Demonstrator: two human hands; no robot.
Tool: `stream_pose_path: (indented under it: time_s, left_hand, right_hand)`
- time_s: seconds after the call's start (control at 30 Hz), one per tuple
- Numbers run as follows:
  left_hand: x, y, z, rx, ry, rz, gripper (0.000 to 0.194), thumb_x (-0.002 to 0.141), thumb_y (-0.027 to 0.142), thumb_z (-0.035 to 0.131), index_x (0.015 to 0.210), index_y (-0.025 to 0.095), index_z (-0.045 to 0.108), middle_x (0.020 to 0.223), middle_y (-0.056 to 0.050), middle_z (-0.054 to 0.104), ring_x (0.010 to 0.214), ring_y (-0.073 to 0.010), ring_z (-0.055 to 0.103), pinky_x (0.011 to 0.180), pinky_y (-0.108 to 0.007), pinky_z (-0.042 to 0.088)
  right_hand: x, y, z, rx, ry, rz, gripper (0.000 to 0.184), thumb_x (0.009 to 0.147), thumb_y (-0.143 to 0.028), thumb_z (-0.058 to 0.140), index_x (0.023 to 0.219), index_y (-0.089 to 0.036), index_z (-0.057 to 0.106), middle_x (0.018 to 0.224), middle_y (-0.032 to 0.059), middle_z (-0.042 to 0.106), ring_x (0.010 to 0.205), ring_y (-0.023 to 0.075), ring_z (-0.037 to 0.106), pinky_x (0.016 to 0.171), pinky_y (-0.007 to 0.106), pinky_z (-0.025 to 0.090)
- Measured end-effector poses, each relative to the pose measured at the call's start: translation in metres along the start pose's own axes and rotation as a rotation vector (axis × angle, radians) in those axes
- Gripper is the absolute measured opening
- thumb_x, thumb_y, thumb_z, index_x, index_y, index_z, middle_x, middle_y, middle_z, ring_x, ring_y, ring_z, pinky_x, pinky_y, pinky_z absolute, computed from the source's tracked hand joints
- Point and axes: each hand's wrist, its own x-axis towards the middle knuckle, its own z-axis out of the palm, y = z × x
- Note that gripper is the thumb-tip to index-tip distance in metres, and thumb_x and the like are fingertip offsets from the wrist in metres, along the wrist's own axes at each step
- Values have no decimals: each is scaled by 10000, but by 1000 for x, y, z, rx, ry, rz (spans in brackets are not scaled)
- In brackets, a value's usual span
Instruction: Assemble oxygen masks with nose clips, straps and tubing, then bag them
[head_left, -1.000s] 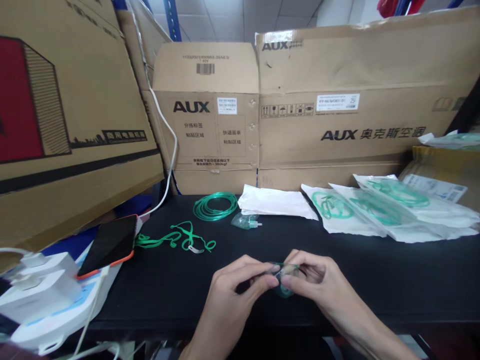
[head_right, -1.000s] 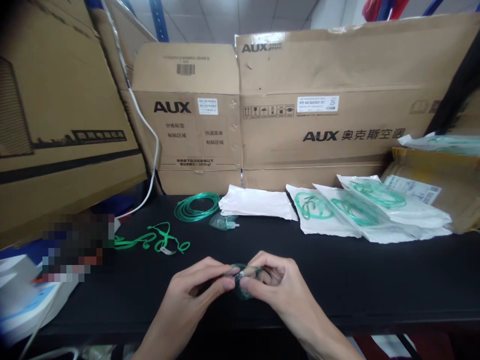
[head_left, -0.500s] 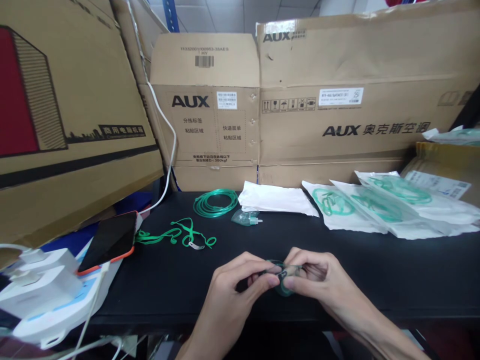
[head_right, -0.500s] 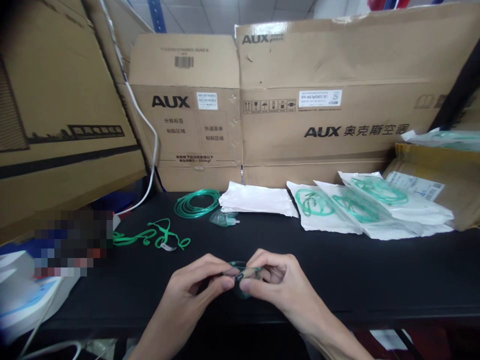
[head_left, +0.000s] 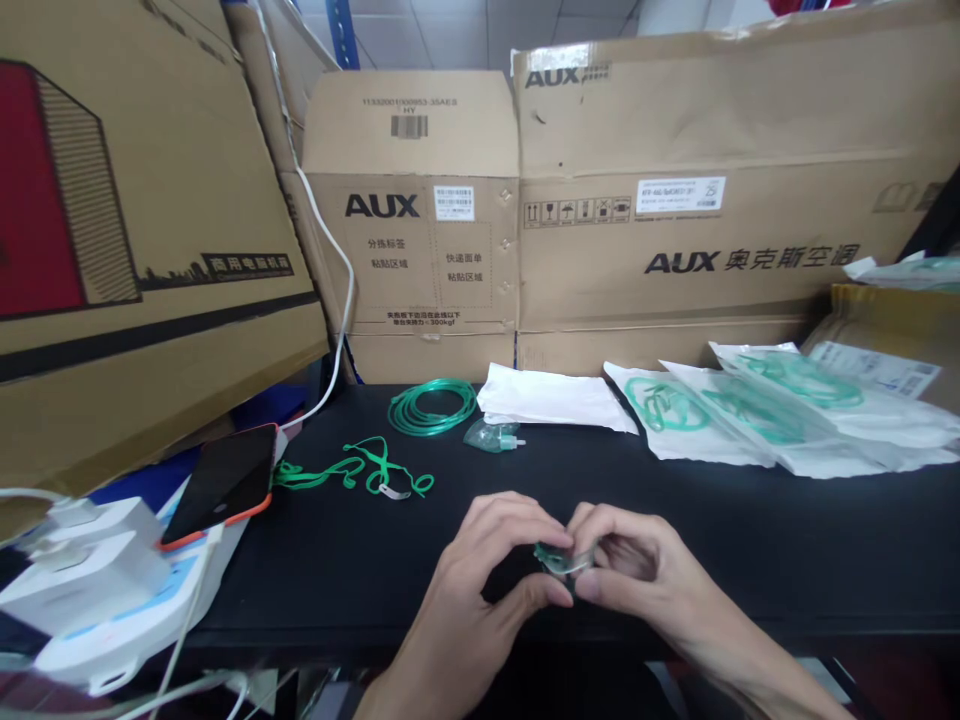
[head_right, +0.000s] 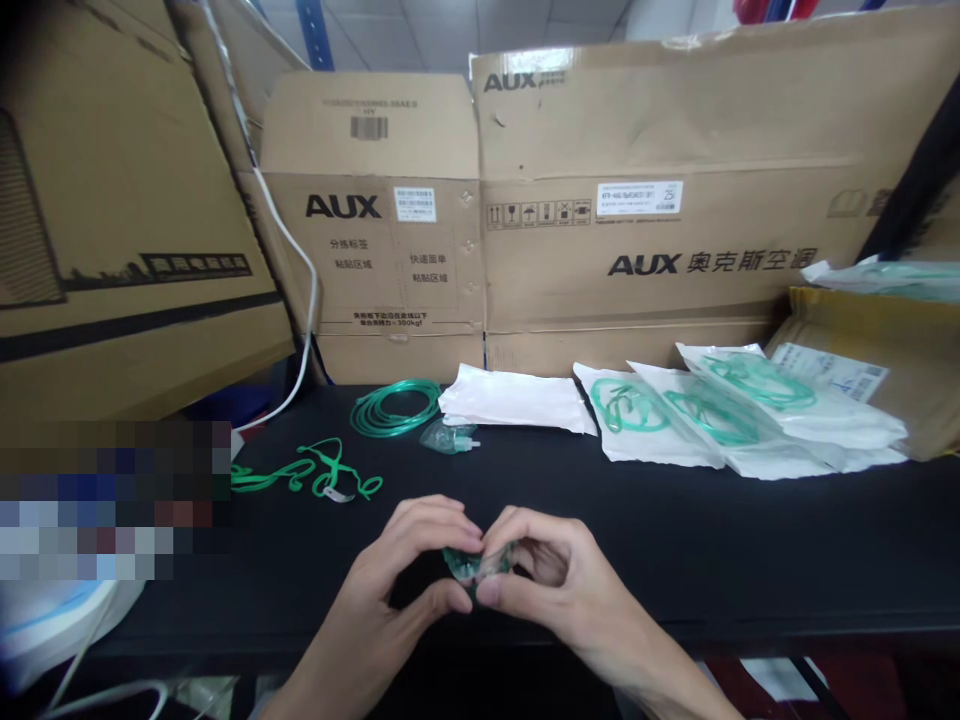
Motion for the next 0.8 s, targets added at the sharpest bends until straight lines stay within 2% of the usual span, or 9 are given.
stream_pose_path:
  time_s: [0.1, 0.17, 0.27, 0.57, 0.8]
  left_hand:
    - [0, 4, 0, -89, -42, -69, 71, 982, 313, 708, 966, 247, 688, 970, 3, 722, 1051, -192, 640, 943, -291, 474]
    - [0, 7, -1, -125, -52, -114, 123, 978, 326, 713, 908, 232, 676, 933, 4, 697, 948, -178, 650, 871, -279, 479]
    - [1, 10, -1, -131, -69, -141, 177, 959, 357, 736, 871, 218, 669, 898, 7, 681, 850, -163, 638, 887, -302, 453]
    - [-2, 11, -3, -136, -111, -150, 83, 999, 251, 662, 925, 216, 678, 929, -18, 672, 884, -196, 624, 927, -349, 421]
    - [0, 15, -1, -100, -86, -184, 160, 998, 289, 646, 864, 202, 648, 871, -20, 658, 836, -198, 599, 843, -331, 415]
  right_hand:
    - [-1, -2, 1, 13, -24, -16, 100, 879, -292, 808, 868, -227, 733, 896, -16, 619, 854, 129, 550, 787, 252, 412]
    - [-1, -2, 2, 11, -36, -23, 98, 876, -285, 810, 874, -227, 731, 900, -15, 617, 851, 130, 550, 780, 256, 413]
    - [-2, -4, 4, -7, -49, -25, 95, 870, -262, 814, 870, -224, 726, 918, -10, 620, 857, 134, 559, 784, 265, 415]
    - [-4, -8, 4, -54, -60, -9, 93, 928, -290, 746, 882, -225, 699, 938, 9, 606, 902, 168, 561, 812, 306, 430]
    - [-6, -4, 5, -57, -64, -79, 71, 931, -263, 744, 871, -241, 713, 945, 18, 620, 982, 191, 585, 887, 335, 454]
